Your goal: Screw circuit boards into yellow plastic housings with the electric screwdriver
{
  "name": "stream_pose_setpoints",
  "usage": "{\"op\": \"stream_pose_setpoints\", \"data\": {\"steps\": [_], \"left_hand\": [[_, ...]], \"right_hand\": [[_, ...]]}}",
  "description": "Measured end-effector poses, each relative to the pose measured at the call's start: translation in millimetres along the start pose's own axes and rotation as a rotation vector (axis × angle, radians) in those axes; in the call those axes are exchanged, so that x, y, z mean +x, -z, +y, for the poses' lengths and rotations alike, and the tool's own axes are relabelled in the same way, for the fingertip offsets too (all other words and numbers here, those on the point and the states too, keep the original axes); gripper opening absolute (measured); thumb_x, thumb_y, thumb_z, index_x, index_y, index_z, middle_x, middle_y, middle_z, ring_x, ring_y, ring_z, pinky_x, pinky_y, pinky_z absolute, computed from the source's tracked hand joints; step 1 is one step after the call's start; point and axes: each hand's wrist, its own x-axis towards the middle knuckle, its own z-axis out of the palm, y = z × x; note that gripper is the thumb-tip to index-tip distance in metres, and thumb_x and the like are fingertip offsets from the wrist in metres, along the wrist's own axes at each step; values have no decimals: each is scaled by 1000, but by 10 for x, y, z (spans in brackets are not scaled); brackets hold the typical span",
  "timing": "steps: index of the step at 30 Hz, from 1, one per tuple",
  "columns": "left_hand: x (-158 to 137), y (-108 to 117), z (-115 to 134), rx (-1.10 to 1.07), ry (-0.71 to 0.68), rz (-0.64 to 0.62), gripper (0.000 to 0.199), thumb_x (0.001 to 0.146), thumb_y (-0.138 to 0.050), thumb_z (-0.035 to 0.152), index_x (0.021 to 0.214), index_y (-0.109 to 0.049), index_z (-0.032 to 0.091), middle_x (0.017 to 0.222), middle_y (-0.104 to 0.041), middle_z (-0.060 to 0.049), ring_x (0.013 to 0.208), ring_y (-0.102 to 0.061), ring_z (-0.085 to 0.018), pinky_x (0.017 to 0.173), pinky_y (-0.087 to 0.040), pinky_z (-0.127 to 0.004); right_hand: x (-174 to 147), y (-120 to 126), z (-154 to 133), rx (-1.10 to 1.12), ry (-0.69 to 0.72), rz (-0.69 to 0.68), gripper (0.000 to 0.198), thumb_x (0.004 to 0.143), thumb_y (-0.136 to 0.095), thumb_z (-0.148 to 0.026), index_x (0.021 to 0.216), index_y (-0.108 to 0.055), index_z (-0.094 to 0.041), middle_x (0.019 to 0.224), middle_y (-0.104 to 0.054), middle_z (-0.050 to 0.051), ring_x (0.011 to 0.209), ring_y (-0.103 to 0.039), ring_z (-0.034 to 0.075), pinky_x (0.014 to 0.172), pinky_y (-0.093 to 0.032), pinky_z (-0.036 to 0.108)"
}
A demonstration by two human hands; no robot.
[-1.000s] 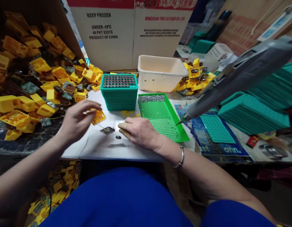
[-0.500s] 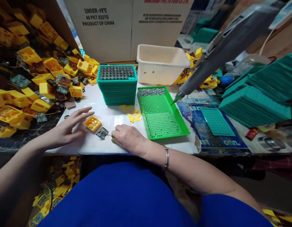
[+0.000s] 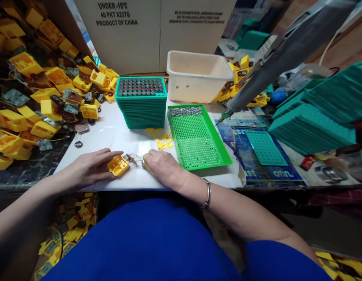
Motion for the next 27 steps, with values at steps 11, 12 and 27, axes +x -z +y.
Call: {"op": "stream_pose_setpoints", "data": {"steps": [11,12,27], "left_hand": [[104,56,338,-963,372,50,42,71,-78,38,97,-51,20,92,-65,-3,78,-63,-18,60,-52,-28],[120,22,391,-1051,399,58,41,72,-78,37,98,-51,20,92,-65,-2,76,-62,-16,57,-52,-26],[324,-380,799,-1328,301,9,45,78,-76,22,112,-48,21,96,-68,-1,83,-65,-12,75,-53,-24]], "right_hand": [[47,287,131,526,-188,49,16,92,-54,-19,101,-65,-12,100,-67,10,88,-60,16,81,-48,30],[58,335,173,684,-229,58,15,91,-54,-21,100,-64,-13,94,-67,7,80,-59,13,74,-49,27],[-268,262,308,623,283,86,15,94,-53,-22,101,-62,-12,89,-64,6,79,-55,12,75,-49,26]]}}
